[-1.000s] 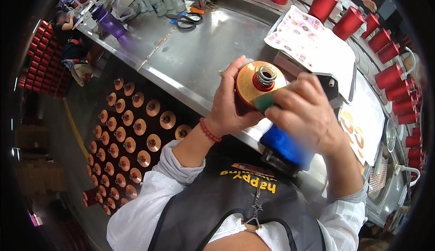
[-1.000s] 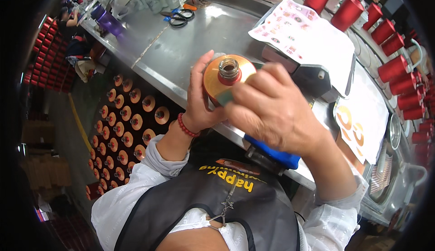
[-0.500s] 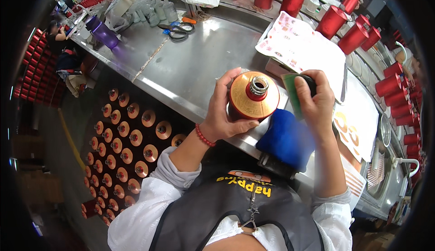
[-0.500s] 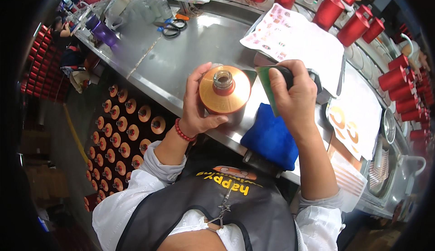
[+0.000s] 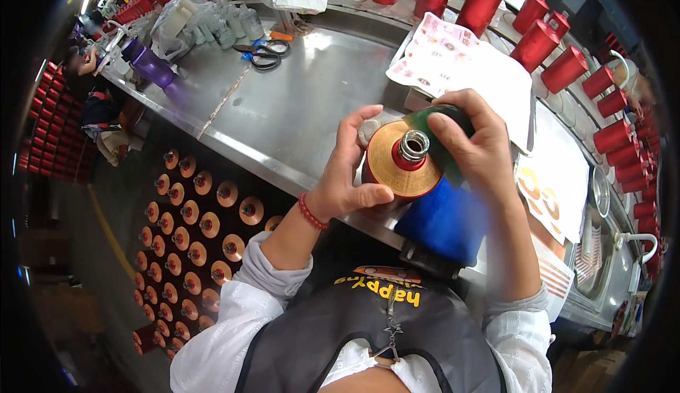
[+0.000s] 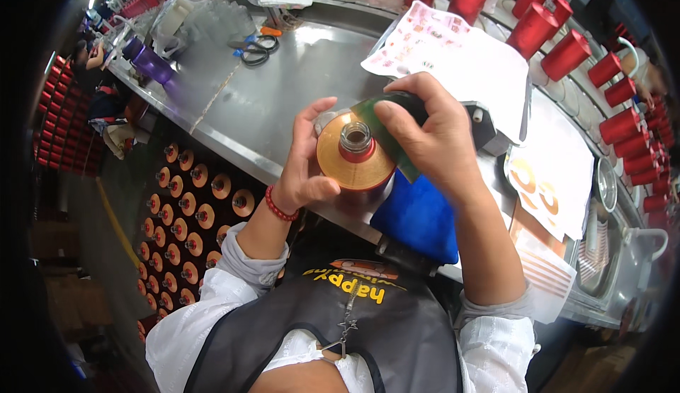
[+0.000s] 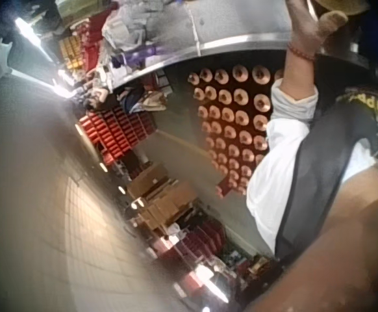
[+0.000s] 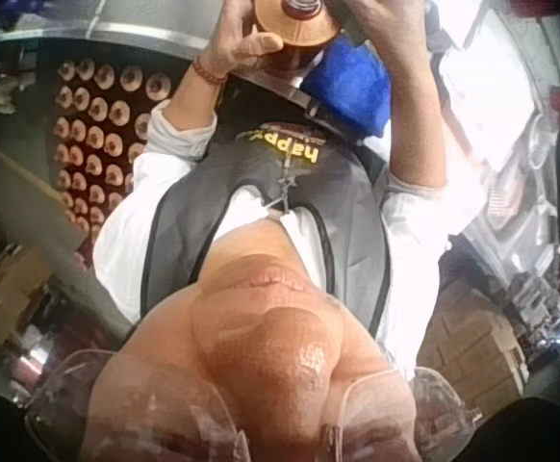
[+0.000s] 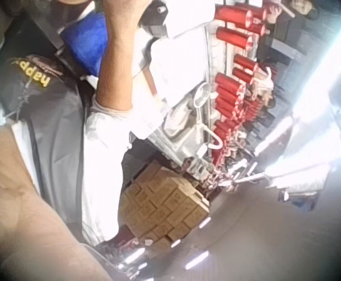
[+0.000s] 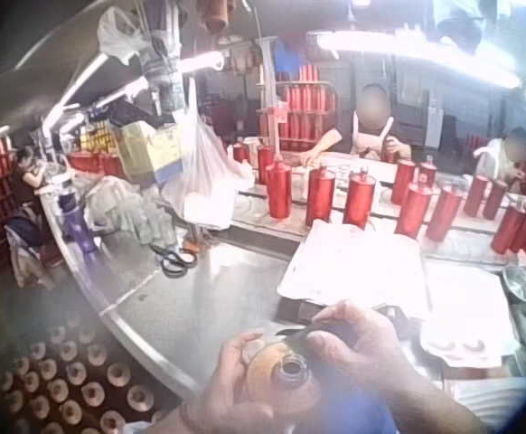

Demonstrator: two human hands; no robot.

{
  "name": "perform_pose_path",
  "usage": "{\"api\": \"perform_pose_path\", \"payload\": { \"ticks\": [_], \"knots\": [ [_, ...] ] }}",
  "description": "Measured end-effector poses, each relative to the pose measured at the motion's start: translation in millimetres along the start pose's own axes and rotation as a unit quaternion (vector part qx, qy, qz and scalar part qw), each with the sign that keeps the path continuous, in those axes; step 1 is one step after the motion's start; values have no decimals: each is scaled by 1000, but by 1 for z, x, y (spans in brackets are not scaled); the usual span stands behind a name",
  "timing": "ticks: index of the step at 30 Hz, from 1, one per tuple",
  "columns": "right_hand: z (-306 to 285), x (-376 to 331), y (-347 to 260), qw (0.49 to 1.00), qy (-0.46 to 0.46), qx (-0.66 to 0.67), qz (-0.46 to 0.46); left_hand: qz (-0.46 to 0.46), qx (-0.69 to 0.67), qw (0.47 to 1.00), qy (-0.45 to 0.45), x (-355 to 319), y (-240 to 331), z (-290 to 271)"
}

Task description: The person applies a gold circular sticker to the neck of a red cylindrical bottle, then wraps a red label around the body and smooths it with a green squeegee. The person repeats this process on a second bottle, handling stickers and labels from a nearby tray.

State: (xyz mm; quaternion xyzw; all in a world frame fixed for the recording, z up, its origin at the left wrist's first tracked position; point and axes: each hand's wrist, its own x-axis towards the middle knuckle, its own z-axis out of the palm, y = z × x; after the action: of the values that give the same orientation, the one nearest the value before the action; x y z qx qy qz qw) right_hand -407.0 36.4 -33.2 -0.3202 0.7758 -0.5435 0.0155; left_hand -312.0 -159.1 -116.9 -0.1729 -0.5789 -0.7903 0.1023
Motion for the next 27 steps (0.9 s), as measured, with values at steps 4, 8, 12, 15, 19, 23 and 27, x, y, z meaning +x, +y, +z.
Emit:
{"api": "perform_pose_path", "payload": {
  "ticks": [4, 8, 12, 15, 19, 23, 27],
  "knots": [
    [-2, -1, 4, 988, 103, 80, 83, 38, 88, 995, 14, -1, 4, 8],
    [1, 4, 5, 998, 59, -14, 3, 33, 97, 994, 40, -1, 2, 21],
    [1, 9, 3, 998, -9, 52, -30, 6, 8, 999, 33, -1, -2, 21],
    [-1, 11, 0, 999, 36, -24, 15, 6, 2, 1000, 23, 1, -5, 17],
    [-4, 12, -4, 998, 11, -70, 3, -34, -18, 999, -23, 6, 2, 9],
    [-4, 9, -6, 998, 47, 36, 1, -47, -32, 998, -9, 4, 14, 10],
    [0, 8, -2, 999, 22, -32, -8, -3, 108, 993, 43, 0, 10, 26]
  ]
}}
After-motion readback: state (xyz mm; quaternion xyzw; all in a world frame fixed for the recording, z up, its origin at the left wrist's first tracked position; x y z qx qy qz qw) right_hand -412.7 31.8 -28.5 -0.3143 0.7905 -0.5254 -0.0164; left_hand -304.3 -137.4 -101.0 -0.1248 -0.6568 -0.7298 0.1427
